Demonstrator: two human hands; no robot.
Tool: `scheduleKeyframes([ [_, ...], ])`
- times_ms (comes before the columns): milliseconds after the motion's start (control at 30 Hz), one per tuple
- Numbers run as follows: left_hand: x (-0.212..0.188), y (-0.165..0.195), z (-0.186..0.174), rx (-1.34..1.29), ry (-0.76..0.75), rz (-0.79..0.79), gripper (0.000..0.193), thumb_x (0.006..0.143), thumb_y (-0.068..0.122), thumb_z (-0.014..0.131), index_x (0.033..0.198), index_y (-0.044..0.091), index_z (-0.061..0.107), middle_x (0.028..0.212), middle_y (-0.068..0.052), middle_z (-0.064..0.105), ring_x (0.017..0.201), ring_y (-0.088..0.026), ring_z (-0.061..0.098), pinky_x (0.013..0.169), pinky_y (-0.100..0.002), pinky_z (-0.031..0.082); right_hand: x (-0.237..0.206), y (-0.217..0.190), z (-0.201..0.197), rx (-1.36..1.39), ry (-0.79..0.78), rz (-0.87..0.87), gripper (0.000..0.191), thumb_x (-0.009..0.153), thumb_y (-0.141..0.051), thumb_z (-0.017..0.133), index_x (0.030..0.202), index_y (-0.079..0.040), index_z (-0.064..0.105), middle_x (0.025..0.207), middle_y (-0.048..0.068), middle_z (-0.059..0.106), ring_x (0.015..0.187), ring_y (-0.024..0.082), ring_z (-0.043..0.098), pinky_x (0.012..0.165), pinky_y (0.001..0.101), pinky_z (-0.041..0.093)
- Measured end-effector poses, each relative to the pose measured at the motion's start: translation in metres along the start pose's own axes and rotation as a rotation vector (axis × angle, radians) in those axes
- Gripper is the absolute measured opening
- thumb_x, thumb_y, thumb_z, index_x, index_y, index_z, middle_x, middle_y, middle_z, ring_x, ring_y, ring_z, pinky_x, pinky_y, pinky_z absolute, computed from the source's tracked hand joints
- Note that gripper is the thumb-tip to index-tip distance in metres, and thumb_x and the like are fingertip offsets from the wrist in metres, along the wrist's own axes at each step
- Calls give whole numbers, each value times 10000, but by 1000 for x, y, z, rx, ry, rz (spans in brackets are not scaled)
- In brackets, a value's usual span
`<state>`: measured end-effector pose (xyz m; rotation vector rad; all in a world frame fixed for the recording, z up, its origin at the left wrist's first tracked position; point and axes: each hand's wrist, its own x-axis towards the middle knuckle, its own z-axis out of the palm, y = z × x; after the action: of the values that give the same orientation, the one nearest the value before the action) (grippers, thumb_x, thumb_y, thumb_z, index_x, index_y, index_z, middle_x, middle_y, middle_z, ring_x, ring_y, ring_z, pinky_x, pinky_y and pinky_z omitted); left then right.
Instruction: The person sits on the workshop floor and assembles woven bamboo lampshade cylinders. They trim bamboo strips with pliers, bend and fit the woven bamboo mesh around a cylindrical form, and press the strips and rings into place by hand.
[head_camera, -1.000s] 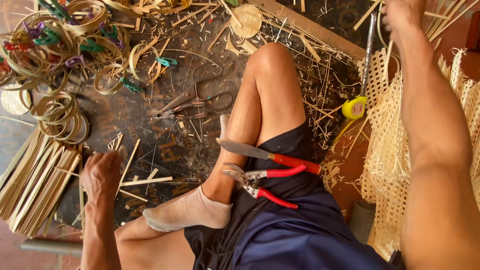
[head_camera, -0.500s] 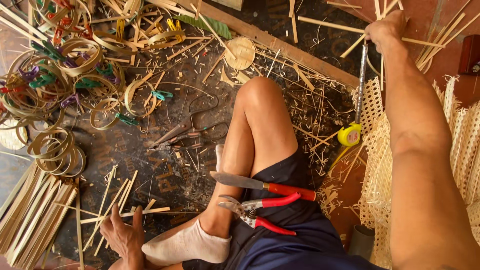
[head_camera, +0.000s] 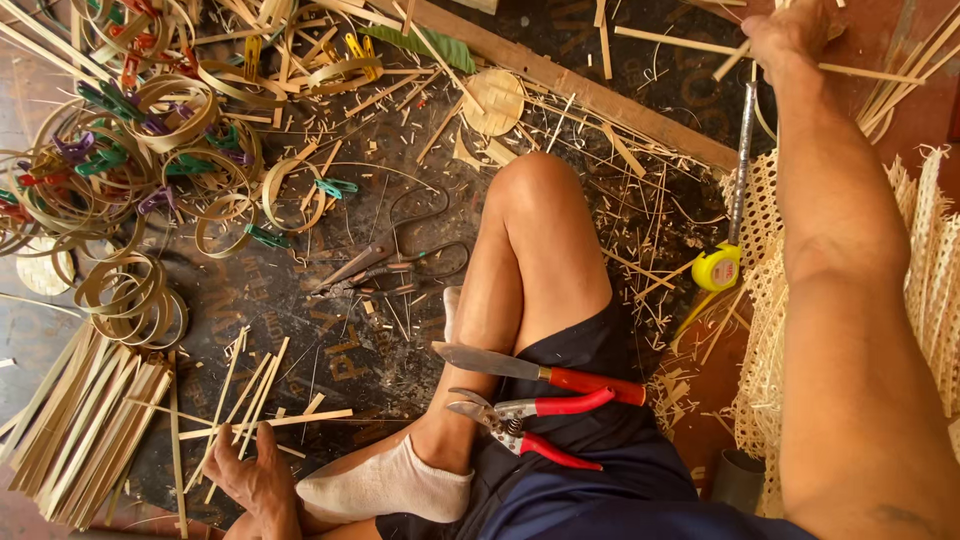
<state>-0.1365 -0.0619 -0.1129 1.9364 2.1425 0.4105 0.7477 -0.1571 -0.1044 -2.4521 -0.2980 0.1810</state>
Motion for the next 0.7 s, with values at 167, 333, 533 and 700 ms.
scheduleKeyframes([
  [167, -5, -3, -2, -55, -23, -134, 617, 980, 255, 773, 1515, 22, 570, 1344, -184, 465, 1196, -334, 536, 968, -463, 465, 21, -8, -10, 134, 29, 301, 341, 939, -108, 754, 1246, -16, 640, 1070, 104, 778, 742, 98, 738, 535, 209, 553],
  [333, -5, -10, 1, -9, 17, -81, 541, 1013, 265, 793, 1445, -3, 608, 1283, -169, 503, 1206, -324, 555, 1016, -458, 471, 25, -18, -5, 112, -33, 400, 290, 973, -135, 723, 1228, -16, 650, 1022, 102, 768, 734, 103, 735, 512, 223, 499],
  [533, -3, -13, 3, -182, -24, -98, 616, 984, 238, 760, 1506, -16, 556, 1345, -192, 439, 1141, -284, 556, 855, -401, 550, 29, -18, 4, 84, -4, 359, 256, 979, -141, 713, 1199, -30, 643, 971, 85, 738, 695, 94, 694, 495, 221, 473],
  [700, -2, -19, 13, -121, 79, -58, 534, 978, 153, 800, 1441, -31, 608, 1279, -179, 505, 1098, -279, 608, 869, -394, 560, 40, -2, -6, 134, 30, 339, 228, 984, -146, 705, 1174, -42, 637, 928, 71, 713, 662, 87, 660, 481, 218, 450],
])
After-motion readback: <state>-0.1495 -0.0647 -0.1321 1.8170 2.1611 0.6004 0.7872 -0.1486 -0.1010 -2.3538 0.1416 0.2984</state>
